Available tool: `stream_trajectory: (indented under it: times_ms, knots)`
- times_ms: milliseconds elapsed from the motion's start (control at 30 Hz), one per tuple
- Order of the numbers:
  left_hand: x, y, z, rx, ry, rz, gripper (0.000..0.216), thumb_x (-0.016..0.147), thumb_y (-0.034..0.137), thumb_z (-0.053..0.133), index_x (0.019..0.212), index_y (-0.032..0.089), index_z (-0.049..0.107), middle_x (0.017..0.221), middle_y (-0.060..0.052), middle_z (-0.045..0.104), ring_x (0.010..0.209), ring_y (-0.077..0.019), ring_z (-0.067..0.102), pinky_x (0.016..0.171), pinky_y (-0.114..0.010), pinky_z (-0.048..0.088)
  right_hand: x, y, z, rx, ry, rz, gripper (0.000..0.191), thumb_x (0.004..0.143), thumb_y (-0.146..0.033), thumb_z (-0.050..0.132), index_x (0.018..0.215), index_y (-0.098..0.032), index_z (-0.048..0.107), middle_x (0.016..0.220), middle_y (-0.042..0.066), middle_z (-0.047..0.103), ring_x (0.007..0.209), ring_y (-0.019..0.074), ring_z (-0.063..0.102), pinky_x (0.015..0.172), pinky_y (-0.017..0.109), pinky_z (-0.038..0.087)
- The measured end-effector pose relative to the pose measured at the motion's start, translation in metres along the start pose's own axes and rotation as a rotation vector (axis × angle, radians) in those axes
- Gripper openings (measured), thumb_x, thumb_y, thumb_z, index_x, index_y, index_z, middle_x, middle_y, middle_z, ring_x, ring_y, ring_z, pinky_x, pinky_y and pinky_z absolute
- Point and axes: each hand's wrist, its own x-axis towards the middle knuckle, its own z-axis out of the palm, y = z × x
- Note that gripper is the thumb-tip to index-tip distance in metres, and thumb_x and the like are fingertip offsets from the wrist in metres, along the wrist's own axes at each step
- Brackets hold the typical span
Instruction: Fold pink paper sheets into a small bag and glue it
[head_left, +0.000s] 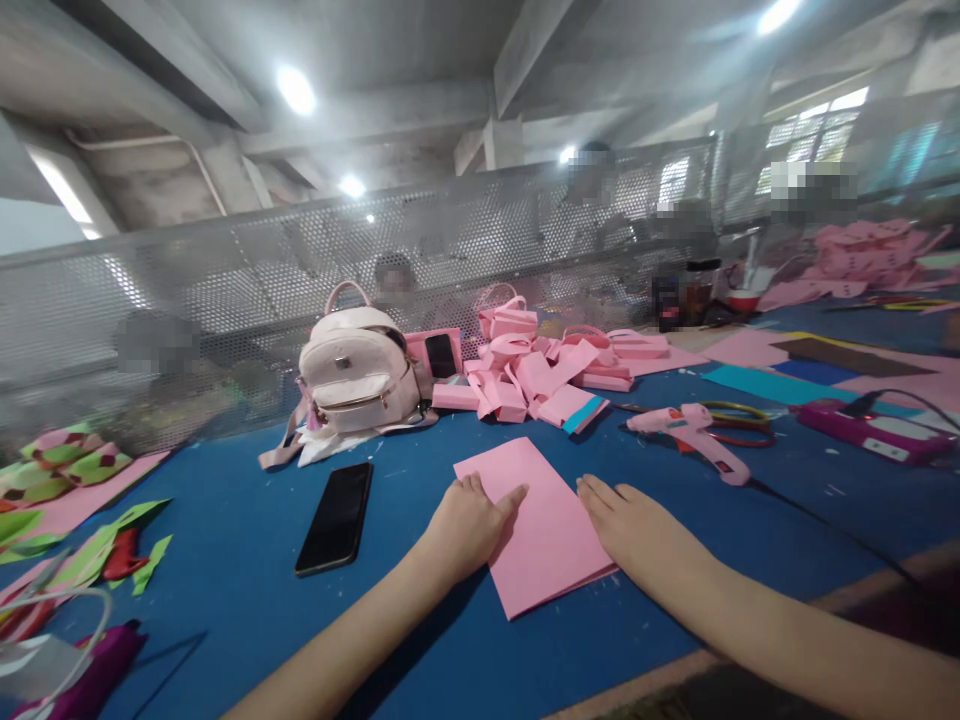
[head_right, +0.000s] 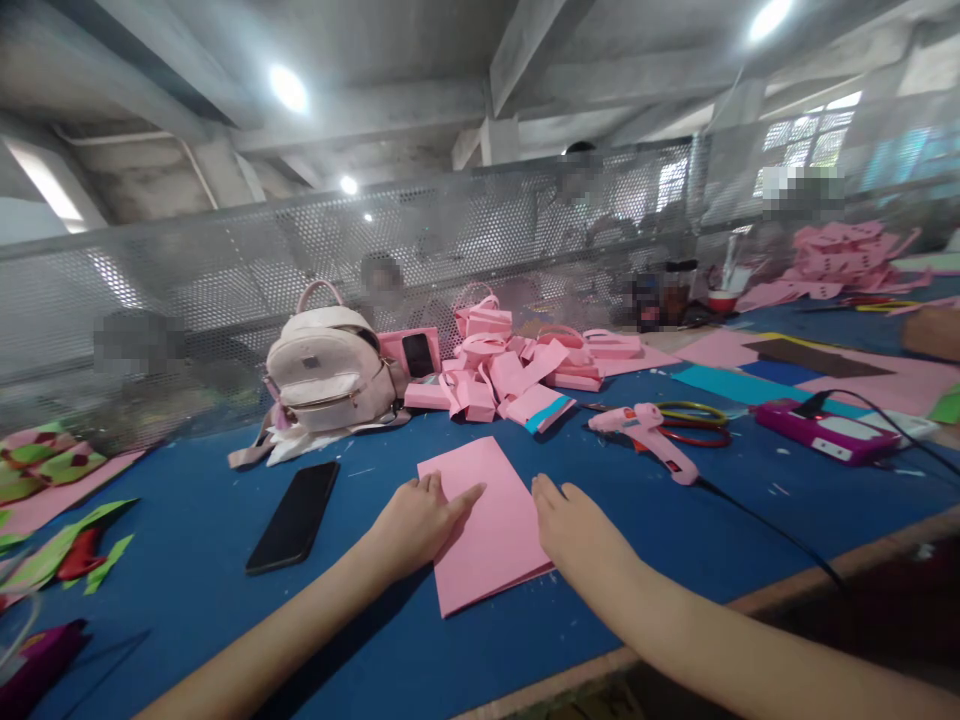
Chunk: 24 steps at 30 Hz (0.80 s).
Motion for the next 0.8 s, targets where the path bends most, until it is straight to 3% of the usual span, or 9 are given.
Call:
stream_trajectory:
  times_ms: [433, 633, 800]
  knots:
    - [0.000, 0.000, 0.004, 0.013, -0.002, -0.003, 0.062, 0.091, 0.020, 0.050, 0.149, 0.032, 0.031, 0.093, -0.019, 0.063, 0.083, -0.0298, 0.065, 0.064, -0.032, 0.046, -0.047, -0.012, 0.001, 0.124, 0.051, 0.068, 0.064, 0.073, 0.004, 0.037, 0.126, -0.019, 0.064, 0.135, 0.013, 0.058, 0.125, 0.0328, 0.053, 0.085, 0.046, 0.053]
    - [0.001, 0.000, 0.003, 0.018, 0.002, 0.001, 0.060, 0.093, 0.023, 0.049, 0.149, 0.032, 0.031, 0.093, -0.019, 0.064, 0.082, -0.0303, 0.066, 0.062, -0.032, 0.047, -0.063, -0.014, 0.008, 0.154, 0.045, 0.113, 0.069, 0.078, 0.000, 0.037, 0.141, -0.025, 0.049, 0.143, 0.008, 0.051, 0.119, 0.0327, 0.057, 0.081, 0.045, 0.055]
    - [0.001, 0.000, 0.002, 0.023, 0.001, 0.012, 0.061, 0.092, 0.021, 0.048, 0.149, 0.031, 0.031, 0.092, -0.019, 0.064, 0.082, -0.0307, 0.066, 0.062, -0.033, 0.048, -0.056, 0.009, -0.005, 0.180, 0.043, 0.038, 0.069, 0.066, 0.007, 0.041, 0.126, -0.020, 0.062, 0.126, 0.009, 0.066, 0.101, 0.0249, 0.066, 0.068, 0.034, 0.055]
